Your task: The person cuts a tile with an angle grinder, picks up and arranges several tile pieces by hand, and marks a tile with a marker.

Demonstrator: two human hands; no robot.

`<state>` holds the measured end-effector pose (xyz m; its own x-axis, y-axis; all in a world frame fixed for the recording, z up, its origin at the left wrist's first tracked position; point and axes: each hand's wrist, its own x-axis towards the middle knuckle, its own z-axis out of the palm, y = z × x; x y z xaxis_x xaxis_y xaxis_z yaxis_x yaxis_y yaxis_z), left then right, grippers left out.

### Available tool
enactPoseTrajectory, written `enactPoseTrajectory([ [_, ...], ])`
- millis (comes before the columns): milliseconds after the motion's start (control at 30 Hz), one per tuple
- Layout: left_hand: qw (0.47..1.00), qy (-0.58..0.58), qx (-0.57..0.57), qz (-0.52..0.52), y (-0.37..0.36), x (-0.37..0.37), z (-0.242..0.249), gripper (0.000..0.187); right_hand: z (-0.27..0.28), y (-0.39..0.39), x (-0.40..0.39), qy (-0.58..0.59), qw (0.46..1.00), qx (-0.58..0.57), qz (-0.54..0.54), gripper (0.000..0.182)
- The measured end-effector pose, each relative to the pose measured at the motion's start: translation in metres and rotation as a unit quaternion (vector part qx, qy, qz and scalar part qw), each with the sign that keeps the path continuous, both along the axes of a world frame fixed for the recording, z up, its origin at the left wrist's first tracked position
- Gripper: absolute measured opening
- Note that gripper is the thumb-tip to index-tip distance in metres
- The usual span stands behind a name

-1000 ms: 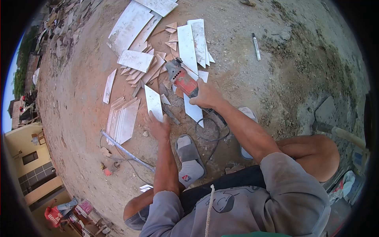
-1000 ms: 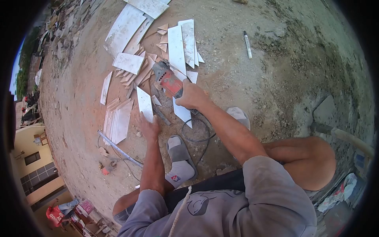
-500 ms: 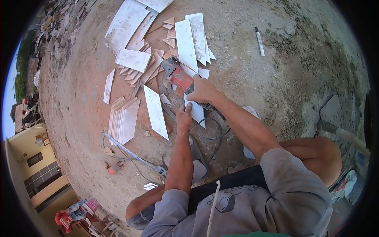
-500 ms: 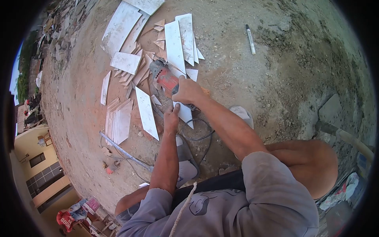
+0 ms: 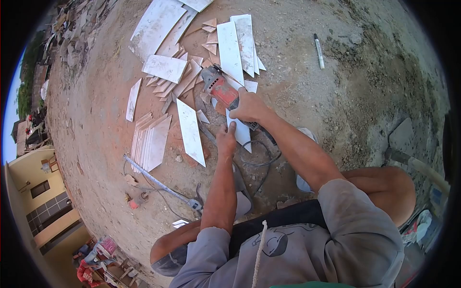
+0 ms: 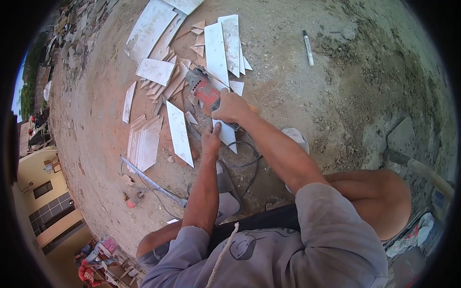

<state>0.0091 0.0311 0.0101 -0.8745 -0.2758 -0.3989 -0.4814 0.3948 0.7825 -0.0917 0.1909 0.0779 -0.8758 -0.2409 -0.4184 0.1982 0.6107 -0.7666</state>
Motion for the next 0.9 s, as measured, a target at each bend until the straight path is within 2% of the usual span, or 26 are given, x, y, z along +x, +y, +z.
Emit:
enactPoseTrajectory([
  [200, 1.0, 0.016, 0.001, -0.004, -0.001, 0.001, -0.004, 0.046, 0.003, 0.001, 0.0, 0.0, 1.0, -0.003, 0.005, 0.071],
  [267, 1.0, 0.024, 0.005, 0.0, -0.001, 0.001, -0.003, 0.046, 0.006, 0.001, -0.001, -0.002, 1.0, 0.017, 0.012, 0.065],
  [467, 1.0, 0.004, 0.002, -0.002, -0.007, 0.001, -0.018, 0.044, 0.01, 0.002, -0.002, -0.005, 1.0, 0.019, 0.015, 0.065],
  [900, 0.999, -0.025, -0.01, -0.019, -0.009, -0.002, -0.012, 0.047, 0.015, -0.005, -0.003, -0.026, 0.999, 0.037, 0.012, 0.063],
])
